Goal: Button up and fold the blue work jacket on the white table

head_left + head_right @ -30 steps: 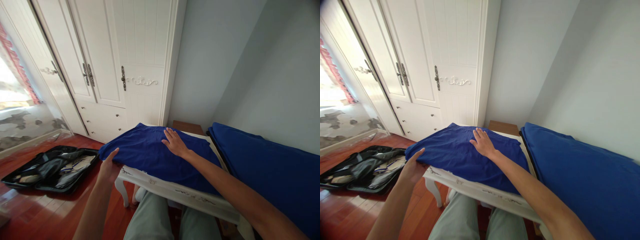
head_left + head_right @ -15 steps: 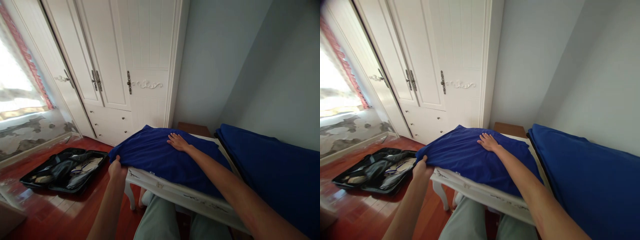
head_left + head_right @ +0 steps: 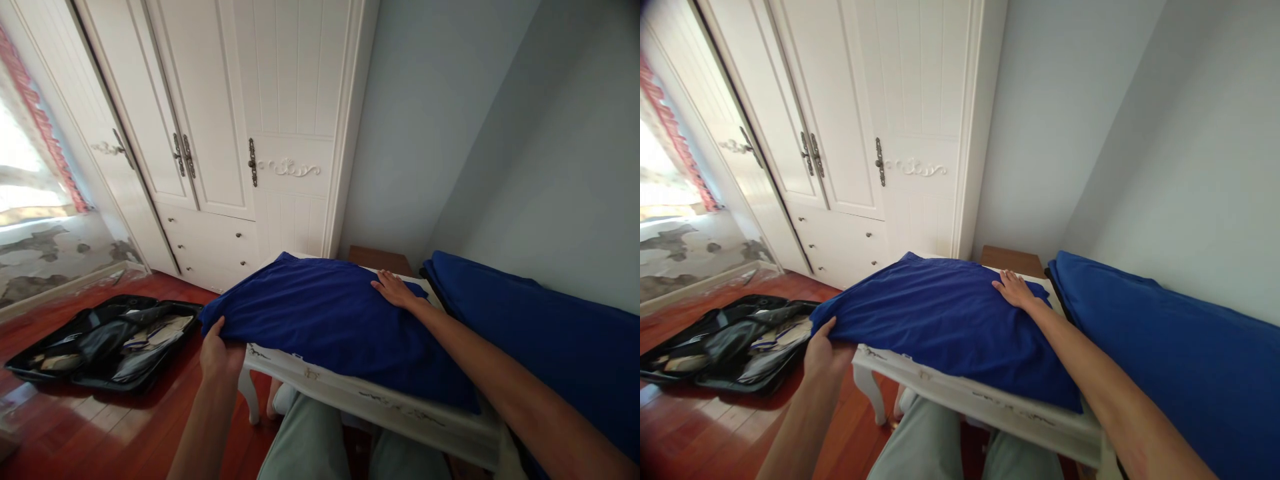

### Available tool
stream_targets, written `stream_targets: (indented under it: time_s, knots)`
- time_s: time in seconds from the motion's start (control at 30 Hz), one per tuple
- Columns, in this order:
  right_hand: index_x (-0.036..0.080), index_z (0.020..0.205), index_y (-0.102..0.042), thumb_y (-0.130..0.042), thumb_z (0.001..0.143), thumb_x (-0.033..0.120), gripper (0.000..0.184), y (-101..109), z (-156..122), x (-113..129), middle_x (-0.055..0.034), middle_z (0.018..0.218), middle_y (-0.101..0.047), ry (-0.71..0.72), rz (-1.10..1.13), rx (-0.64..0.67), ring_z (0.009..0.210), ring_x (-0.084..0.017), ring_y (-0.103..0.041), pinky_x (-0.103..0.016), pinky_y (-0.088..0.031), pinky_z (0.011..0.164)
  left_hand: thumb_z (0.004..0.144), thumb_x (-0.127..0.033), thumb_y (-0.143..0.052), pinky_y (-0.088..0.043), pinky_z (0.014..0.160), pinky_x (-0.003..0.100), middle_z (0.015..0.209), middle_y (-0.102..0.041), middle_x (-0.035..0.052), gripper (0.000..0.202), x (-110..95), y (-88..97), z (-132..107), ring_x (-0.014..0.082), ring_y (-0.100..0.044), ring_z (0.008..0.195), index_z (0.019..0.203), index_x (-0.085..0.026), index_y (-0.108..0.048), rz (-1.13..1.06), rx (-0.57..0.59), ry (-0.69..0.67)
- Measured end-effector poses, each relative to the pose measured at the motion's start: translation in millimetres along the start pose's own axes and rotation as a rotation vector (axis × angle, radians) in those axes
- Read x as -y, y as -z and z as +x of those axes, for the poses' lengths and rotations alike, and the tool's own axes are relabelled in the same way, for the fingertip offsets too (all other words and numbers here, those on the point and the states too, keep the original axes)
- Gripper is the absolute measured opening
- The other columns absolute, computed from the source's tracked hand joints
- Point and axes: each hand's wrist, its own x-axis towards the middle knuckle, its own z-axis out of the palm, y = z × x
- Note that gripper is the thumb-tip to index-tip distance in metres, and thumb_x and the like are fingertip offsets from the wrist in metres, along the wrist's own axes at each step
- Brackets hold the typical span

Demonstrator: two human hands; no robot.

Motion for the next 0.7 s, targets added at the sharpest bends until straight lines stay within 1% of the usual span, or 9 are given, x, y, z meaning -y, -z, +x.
stream_targets:
  time_s: [0.13, 0.23, 0.27, 0.33, 0.4, 0.43, 0.5, 0.6, 0.7]
  knots:
    - [0.009, 0.160, -0.028, -0.026, 0.103, 0.063, 0.078, 9, -37, 21, -0.0107, 0.155, -0.017, 0.129, 0.105, -0.114, 0.151, -0.020, -0.019, -0.040, -0.018, 0.132, 0.085, -0.012, -0.058, -0.062, 0.083, 0.043, 0.106, -0.074, 0.0105, 0.034, 3, -1.8, -22, 0.0270, -0.072, 0.096, 0.116, -0.016, -0.069, 0.062, 0.211, 0.194]
    - [0.017, 0.157, -0.034, -0.033, 0.100, 0.065, 0.074, 2, -95, 58, -0.0092, 0.146, -0.037, 0.272, 0.260, -0.098, 0.138, -0.014, -0.043, -0.032, -0.041, 0.121, 0.087, -0.012, -0.060, -0.063, 0.076, 0.042, 0.097, -0.074, 0.0110, 0.025, 13, -8.7, -31, 0.0256, -0.073, 0.084, 0.110, -0.013, -0.068, 0.143, 0.225, 0.310]
    - [0.018, 0.152, -0.041, -0.042, 0.097, 0.065, 0.073, -5, -119, 74, -0.0102, 0.140, -0.044, 0.346, 0.478, -0.030, 0.130, -0.015, -0.051, -0.031, -0.048, 0.113, 0.088, -0.012, -0.059, -0.063, 0.076, 0.041, 0.095, -0.074, 0.0109, 0.023, 17, -11.9, -32, 0.0248, -0.073, 0.081, 0.109, -0.012, -0.068, 0.153, 0.221, 0.320]
    - [0.024, 0.138, -0.055, -0.056, 0.090, 0.064, 0.063, -28, -169, 110, -0.0066, 0.126, -0.056, 0.334, 0.875, 0.136, 0.115, -0.013, -0.060, -0.024, -0.057, 0.096, 0.090, -0.012, -0.057, -0.063, 0.076, 0.040, 0.092, -0.074, 0.0102, 0.022, 23, -18.9, -34, 0.0231, -0.073, 0.078, 0.110, -0.011, -0.067, 0.144, 0.196, 0.315]
    - [0.033, 0.120, -0.063, -0.067, 0.080, 0.061, 0.049, -56, -211, 146, 0.0003, 0.109, -0.063, 0.243, 1.225, 0.476, 0.092, -0.011, -0.067, -0.016, -0.055, 0.066, 0.093, -0.013, -0.053, -0.063, 0.077, 0.040, 0.091, -0.074, 0.0098, 0.024, 26, -26.4, -35, 0.0219, -0.072, 0.077, 0.113, -0.012, -0.065, 0.119, 0.172, 0.293]
    - [0.036, 0.108, -0.066, -0.073, 0.074, 0.057, 0.041, -70, -226, 162, 0.0039, 0.103, -0.064, 0.200, 1.346, 0.653, 0.087, -0.010, -0.067, -0.014, -0.053, 0.061, 0.093, -0.013, -0.052, -0.063, 0.078, 0.040, 0.093, -0.073, 0.0100, 0.026, 25, -30.3, -36, 0.0218, -0.072, 0.078, 0.116, -0.012, -0.065, 0.110, 0.172, 0.284]
    - [0.034, 0.099, -0.067, -0.083, 0.062, 0.047, 0.041, -90, -241, 185, 0.0062, 0.099, -0.064, 0.096, 1.570, 0.734, 0.086, -0.011, -0.068, -0.013, -0.053, 0.061, 0.095, -0.014, -0.049, -0.062, 0.080, 0.041, 0.098, -0.073, 0.0114, 0.030, 22, -37.9, -38, 0.0221, -0.072, 0.081, 0.122, -0.013, -0.063, 0.098, 0.195, 0.269]
    - [0.026, 0.112, -0.063, -0.078, 0.068, 0.044, 0.051, -96, -230, 186, 0.0009, 0.120, -0.060, -0.022, 1.850, 0.506, 0.109, -0.013, -0.064, -0.022, -0.059, 0.089, 0.096, -0.014, -0.046, -0.062, 0.081, 0.041, 0.106, -0.073, 0.0139, 0.036, 11, -46.6, -39, 0.0219, -0.072, 0.085, 0.129, -0.012, -0.060, 0.089, 0.225, 0.262]
    - [0.015, 0.109, -0.061, -0.068, 0.065, 0.022, 0.046, -83, -207, 152, -0.0031, 0.128, -0.055, -0.003, 2.154, 0.170, 0.125, -0.014, -0.055, -0.034, -0.046, 0.120, 0.096, -0.011, -0.043, -0.062, 0.081, 0.042, 0.111, -0.072, 0.0152, 0.041, -2, -47.6, -29, 0.0240, -0.072, 0.091, 0.135, -0.014, -0.057, 0.078, 0.265, 0.264]
